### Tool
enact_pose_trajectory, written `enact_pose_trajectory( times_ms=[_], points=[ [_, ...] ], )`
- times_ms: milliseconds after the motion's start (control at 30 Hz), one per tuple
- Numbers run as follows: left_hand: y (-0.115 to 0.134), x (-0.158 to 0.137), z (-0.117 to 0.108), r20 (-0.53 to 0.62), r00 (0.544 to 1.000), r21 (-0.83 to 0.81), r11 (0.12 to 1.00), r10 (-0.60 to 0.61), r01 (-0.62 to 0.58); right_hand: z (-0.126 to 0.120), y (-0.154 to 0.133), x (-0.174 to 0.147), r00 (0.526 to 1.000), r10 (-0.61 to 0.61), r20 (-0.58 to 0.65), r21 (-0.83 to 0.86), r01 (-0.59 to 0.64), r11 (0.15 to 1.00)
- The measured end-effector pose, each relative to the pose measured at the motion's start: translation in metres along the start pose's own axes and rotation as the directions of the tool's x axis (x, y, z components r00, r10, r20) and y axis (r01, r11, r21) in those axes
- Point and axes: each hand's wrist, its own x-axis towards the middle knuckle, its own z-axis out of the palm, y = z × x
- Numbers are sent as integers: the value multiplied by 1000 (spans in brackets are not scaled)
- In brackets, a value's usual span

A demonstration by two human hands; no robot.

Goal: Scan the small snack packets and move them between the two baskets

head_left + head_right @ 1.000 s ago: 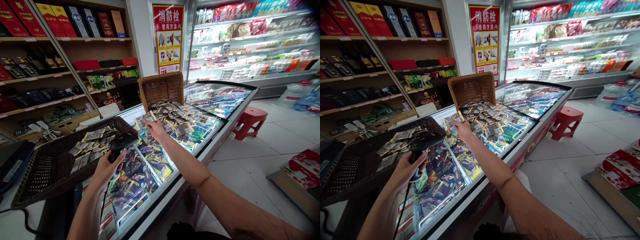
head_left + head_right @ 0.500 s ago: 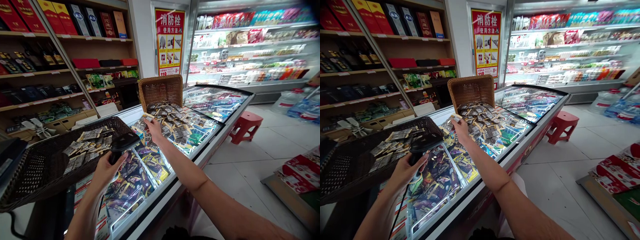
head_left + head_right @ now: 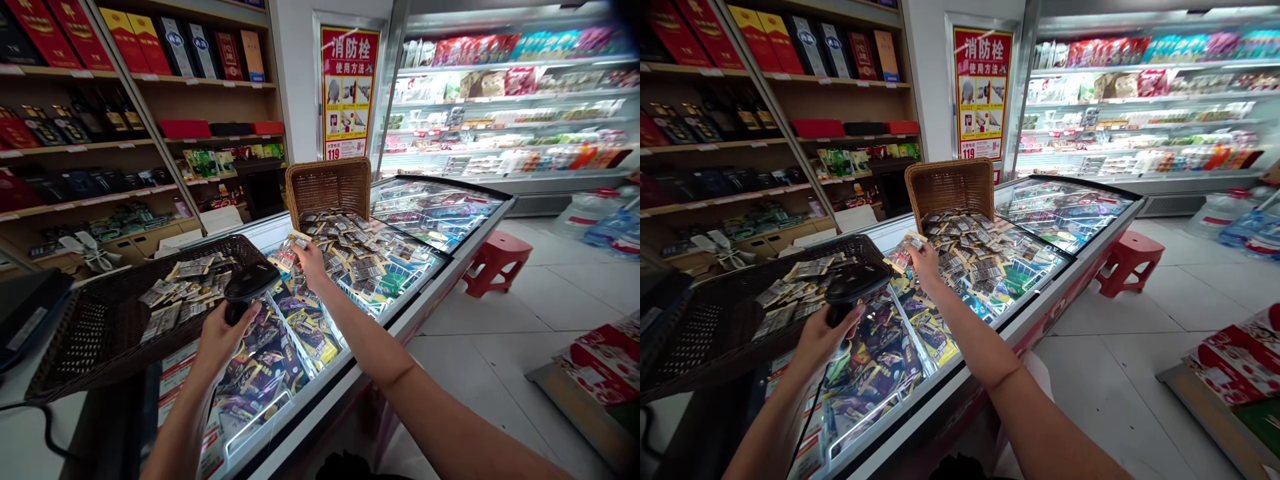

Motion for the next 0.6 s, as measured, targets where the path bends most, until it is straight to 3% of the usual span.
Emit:
enact_pose_trajectory(
  times_ms=[233, 433, 600],
  points=[
    [-2, 1, 0, -18, 1000, -36, 999, -24, 24, -3, 8, 8, 999, -32, -25, -93, 29, 995],
    [-5, 8, -15, -108, 994, -76, 997, -21, 13, -49, -18, 33, 963, -213, -166, -479, 110, 871],
    [-13, 19, -31, -138, 988, -129, 991, -63, 45, -72, -30, 45, 911, -243, -333, -616, -15, 787]
  ],
)
